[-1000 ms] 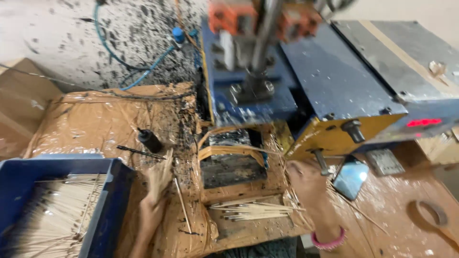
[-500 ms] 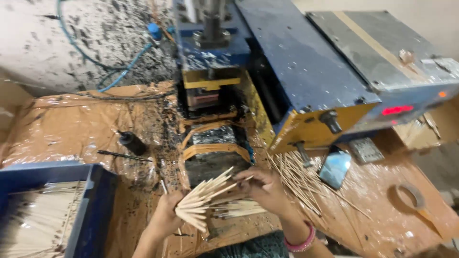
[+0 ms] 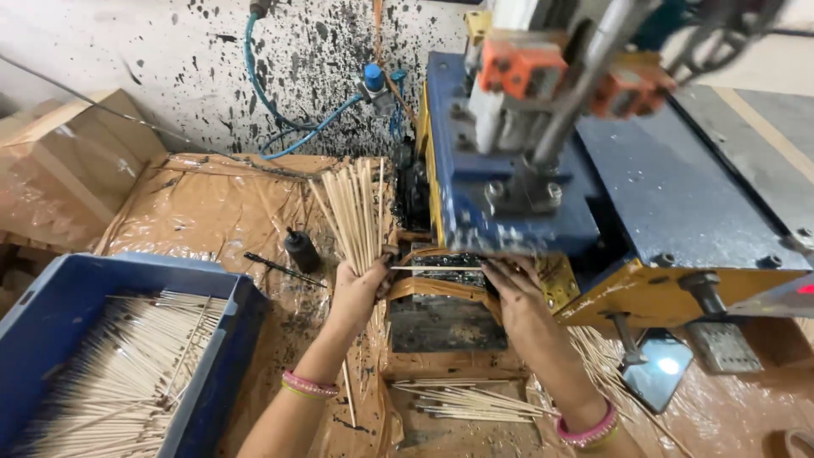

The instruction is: The person is feeding bundles of wooden sticks into a machine in a manufacturing facility.

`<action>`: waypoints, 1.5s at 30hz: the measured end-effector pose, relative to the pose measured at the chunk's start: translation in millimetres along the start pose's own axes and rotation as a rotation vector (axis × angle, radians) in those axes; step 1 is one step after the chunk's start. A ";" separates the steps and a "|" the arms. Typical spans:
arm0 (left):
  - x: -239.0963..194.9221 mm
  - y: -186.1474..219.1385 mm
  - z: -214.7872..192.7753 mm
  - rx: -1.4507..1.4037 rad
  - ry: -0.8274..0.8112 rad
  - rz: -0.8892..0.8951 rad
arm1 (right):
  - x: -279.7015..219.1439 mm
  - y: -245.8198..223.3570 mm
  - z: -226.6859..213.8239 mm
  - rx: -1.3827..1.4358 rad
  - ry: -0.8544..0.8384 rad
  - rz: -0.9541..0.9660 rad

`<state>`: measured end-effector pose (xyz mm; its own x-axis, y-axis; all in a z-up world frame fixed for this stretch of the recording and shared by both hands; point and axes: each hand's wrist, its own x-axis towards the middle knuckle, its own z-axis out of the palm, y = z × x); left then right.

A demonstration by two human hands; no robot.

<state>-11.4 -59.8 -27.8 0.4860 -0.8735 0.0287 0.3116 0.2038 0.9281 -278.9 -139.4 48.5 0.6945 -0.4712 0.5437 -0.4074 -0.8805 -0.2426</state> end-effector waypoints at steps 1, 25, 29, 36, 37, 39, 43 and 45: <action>1.2 -2.5 1.8 -0.083 -0.055 0.048 | -4.8 1.1 1.4 0.053 0.043 0.046; -118.6 -21.1 -44.5 0.601 -0.154 0.322 | -142.4 26.2 -15.7 0.338 0.149 0.588; -109.8 -14.0 -31.7 0.738 -0.262 0.390 | -105.9 3.5 7.0 1.130 0.005 0.475; -30.7 30.1 -40.4 0.249 -0.047 0.132 | -8.4 -10.6 -4.9 0.369 -0.011 0.199; -18.9 34.4 -39.0 0.252 0.006 0.112 | 6.8 -15.8 -7.5 0.070 0.054 -0.068; 0.0 4.7 -41.8 0.216 -0.012 0.077 | 11.1 -9.4 -6.0 -0.010 0.030 -0.084; -1.9 17.3 2.9 -0.027 -0.103 -0.048 | 2.5 -2.5 -4.6 -0.015 0.016 -0.009; -0.1 8.8 0.8 -0.073 -0.096 -0.038 | 2.7 -8.8 -5.6 0.015 0.032 0.035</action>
<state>-9.3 -58.3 -19.3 0.3937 -0.9187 0.0329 0.3882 0.1986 0.8999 -276.8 -132.7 56.6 0.6603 -0.5004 0.5600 -0.4221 -0.8640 -0.2744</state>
